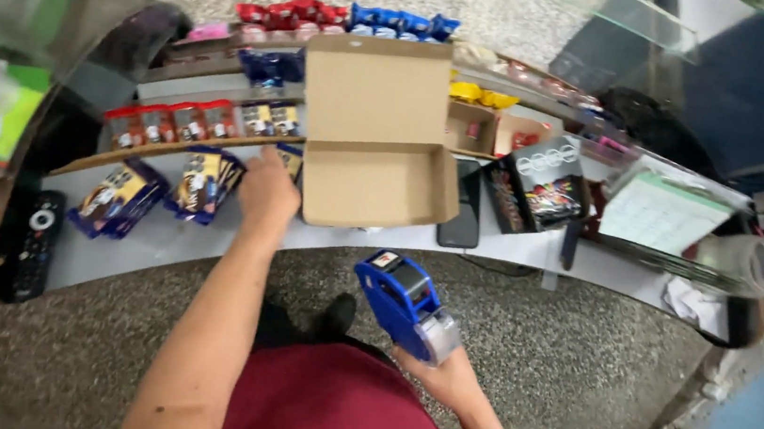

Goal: Using a pricing gun to apply price labels to individual snack bars and arranging them in a cardboard box on a retail counter.

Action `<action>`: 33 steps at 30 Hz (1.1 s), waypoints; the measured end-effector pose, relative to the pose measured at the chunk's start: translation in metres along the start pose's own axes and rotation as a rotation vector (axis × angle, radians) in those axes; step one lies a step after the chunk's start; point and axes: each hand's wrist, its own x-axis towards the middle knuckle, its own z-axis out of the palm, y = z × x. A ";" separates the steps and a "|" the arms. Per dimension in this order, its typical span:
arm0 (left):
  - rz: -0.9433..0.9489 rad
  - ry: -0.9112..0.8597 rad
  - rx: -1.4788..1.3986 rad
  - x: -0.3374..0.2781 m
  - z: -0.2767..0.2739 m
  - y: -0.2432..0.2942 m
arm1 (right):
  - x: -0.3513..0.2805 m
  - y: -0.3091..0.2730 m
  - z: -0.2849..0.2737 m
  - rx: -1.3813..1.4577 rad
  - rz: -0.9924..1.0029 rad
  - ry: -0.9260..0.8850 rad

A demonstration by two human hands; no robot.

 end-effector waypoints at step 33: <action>-0.488 -0.496 0.224 -0.002 -0.053 0.046 | -0.007 -0.008 0.005 0.029 -0.129 -0.030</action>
